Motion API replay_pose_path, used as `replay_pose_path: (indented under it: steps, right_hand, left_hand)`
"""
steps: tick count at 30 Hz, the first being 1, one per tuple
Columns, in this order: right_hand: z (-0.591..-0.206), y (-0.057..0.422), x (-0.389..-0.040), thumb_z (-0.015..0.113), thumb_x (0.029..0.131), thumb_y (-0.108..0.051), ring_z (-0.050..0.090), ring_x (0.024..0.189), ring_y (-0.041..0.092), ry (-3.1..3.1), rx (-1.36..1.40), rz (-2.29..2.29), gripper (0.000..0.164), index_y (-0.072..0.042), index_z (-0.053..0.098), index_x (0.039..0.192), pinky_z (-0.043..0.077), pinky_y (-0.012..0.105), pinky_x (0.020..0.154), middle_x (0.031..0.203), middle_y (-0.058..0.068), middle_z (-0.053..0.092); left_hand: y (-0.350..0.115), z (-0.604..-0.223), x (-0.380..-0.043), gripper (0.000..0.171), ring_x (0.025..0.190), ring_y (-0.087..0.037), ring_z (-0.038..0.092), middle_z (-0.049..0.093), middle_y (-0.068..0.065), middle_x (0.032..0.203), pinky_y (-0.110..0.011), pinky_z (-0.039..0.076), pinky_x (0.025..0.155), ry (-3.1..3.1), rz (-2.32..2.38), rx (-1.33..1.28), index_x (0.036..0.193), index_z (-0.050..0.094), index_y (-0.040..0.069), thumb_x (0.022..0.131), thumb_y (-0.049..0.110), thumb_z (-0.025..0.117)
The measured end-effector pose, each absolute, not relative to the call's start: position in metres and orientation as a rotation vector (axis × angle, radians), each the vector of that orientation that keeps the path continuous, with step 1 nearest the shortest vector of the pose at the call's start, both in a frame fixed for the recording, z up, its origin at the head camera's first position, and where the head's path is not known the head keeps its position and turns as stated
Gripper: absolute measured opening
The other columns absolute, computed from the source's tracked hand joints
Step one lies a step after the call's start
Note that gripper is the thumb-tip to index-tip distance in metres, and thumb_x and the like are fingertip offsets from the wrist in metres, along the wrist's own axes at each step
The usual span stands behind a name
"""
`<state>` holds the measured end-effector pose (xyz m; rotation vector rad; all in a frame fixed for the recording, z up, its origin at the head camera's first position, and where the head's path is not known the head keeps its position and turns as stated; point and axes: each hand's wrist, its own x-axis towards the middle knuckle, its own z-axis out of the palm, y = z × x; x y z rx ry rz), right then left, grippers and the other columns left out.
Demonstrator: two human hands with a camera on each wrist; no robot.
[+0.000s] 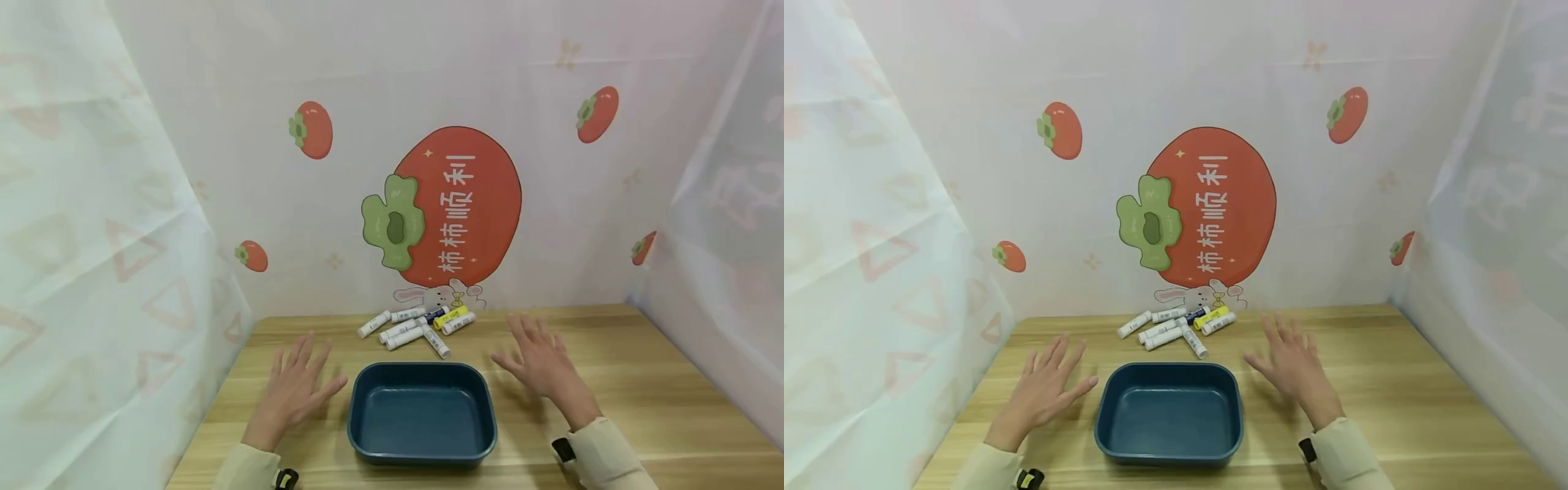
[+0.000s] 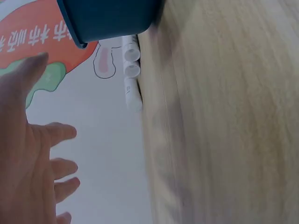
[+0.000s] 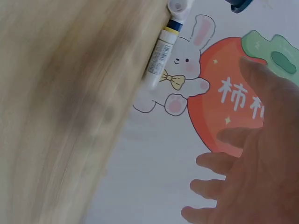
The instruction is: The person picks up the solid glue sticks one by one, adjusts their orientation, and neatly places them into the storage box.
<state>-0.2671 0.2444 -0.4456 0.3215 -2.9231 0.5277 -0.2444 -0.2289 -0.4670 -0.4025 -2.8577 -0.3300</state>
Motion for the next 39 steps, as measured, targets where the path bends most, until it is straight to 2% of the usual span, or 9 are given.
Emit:
replay_pose_path:
  steps: [7, 13, 18, 22, 27, 30, 33, 35, 39]
  right_hand:
    - [-0.441, 0.232, -0.284, 0.061, 0.102, -0.059, 0.022, 0.156, 0.058, -2.936, 0.438, 0.486, 0.09, -0.005, 0.029, 0.166, 0.023, 0.08, 0.12, 0.171, 0.029, 0.027]
    - [-0.435, 0.216, -0.301, 0.059, 0.101, -0.065, 0.036, 0.155, 0.049, -2.945, 0.595, 0.569, 0.09, -0.006, 0.035, 0.165, 0.037, 0.069, 0.12, 0.169, 0.024, 0.035]
    - [-0.437, 0.198, -0.32, 0.064, 0.1, -0.061, 0.048, 0.149, 0.044, -2.975, 0.698, 0.603, 0.084, -0.004, 0.045, 0.159, 0.042, 0.063, 0.119, 0.163, 0.023, 0.047]
    - [-0.444, 0.187, -0.337, 0.071, 0.1, -0.047, 0.061, 0.135, 0.042, -2.957, 0.777, 0.605, 0.072, 0.002, 0.055, 0.15, 0.051, 0.06, 0.112, 0.148, 0.024, 0.061]
    - [-0.458, 0.177, -0.353, 0.077, 0.097, -0.038, 0.072, 0.107, 0.033, -2.956, 0.864, 0.672, 0.053, 0.003, 0.068, 0.129, 0.061, 0.051, 0.093, 0.121, 0.019, 0.074]
    - [-0.464, 0.171, -0.359, 0.078, 0.097, -0.037, 0.063, 0.08, 0.02, -2.966, 0.888, 0.682, 0.037, -0.002, 0.072, 0.105, 0.055, 0.036, 0.073, 0.09, 0.009, 0.07]
    - [-0.469, 0.167, -0.365, 0.079, 0.096, -0.037, 0.042, 0.063, 0.013, -2.968, 0.887, 0.692, 0.034, -0.009, 0.066, 0.084, 0.035, 0.028, 0.06, 0.068, -0.001, 0.047]
    - [-0.473, 0.164, -0.368, 0.079, 0.096, -0.039, 0.035, 0.059, 0.011, -2.97, 0.889, 0.701, 0.037, -0.012, 0.061, 0.078, 0.027, 0.026, 0.058, 0.063, -0.004, 0.037]
    - [-0.481, 0.157, -0.373, 0.08, 0.094, -0.04, 0.038, 0.058, 0.008, -2.961, 0.931, 0.717, 0.038, -0.014, 0.06, 0.076, 0.028, 0.023, 0.057, 0.062, -0.007, 0.038]
  left_hand:
    - [-0.221, -0.459, -0.245, 0.087, 0.16, -0.04, 0.032, 0.03, -0.018, 0.174, -0.067, 0.028, 0.126, -2.795, -0.285, -0.707, 0.162, 0.043, 0.01, 0.099, 0.069, 0.056]
    - [-0.211, -0.447, -0.243, 0.105, 0.163, -0.035, 0.026, 0.021, -0.012, 0.177, -0.061, 0.028, 0.129, -2.873, -0.311, -0.934, 0.168, 0.028, 0.009, 0.093, 0.079, 0.056]
    - [-0.209, -0.444, -0.241, 0.118, 0.165, -0.032, 0.021, 0.012, -0.007, 0.179, -0.059, 0.032, 0.128, -2.981, -0.495, -1.067, 0.17, 0.019, 0.011, 0.085, 0.078, 0.068]
    - [-0.208, -0.449, -0.239, 0.126, 0.166, -0.028, 0.016, 0.006, -0.002, 0.18, -0.057, 0.035, 0.127, -3.029, -0.572, -1.109, 0.172, 0.009, 0.018, 0.081, 0.078, 0.073]
    - [-0.206, -0.459, -0.235, 0.127, 0.166, -0.026, 0.017, 0.004, 0.002, 0.18, -0.056, 0.037, 0.126, -3.042, -0.592, -1.132, 0.172, 0.005, 0.023, 0.08, 0.079, 0.073]
    - [-0.205, -0.462, -0.234, 0.127, 0.166, -0.026, 0.019, 0.004, 0.002, 0.18, -0.055, 0.038, 0.125, -3.03, -0.59, -1.149, 0.172, 0.007, 0.021, 0.08, 0.079, 0.074]
    - [-0.204, -0.462, -0.233, 0.128, 0.165, -0.026, 0.022, 0.005, 0.003, 0.18, -0.054, 0.04, 0.124, -3.012, -0.576, -1.149, 0.172, 0.009, 0.018, 0.079, 0.08, 0.073]
    - [-0.203, -0.462, -0.233, 0.128, 0.165, -0.025, 0.022, 0.005, 0.003, 0.18, -0.053, 0.04, 0.124, -3.003, -0.562, -1.149, 0.172, 0.01, 0.018, 0.079, 0.081, 0.072]
    - [-0.204, -0.462, -0.232, 0.127, 0.164, -0.027, 0.024, 0.007, 0.001, 0.18, -0.053, 0.04, 0.124, -2.988, -0.534, -1.157, 0.172, 0.012, 0.017, 0.079, 0.08, 0.072]
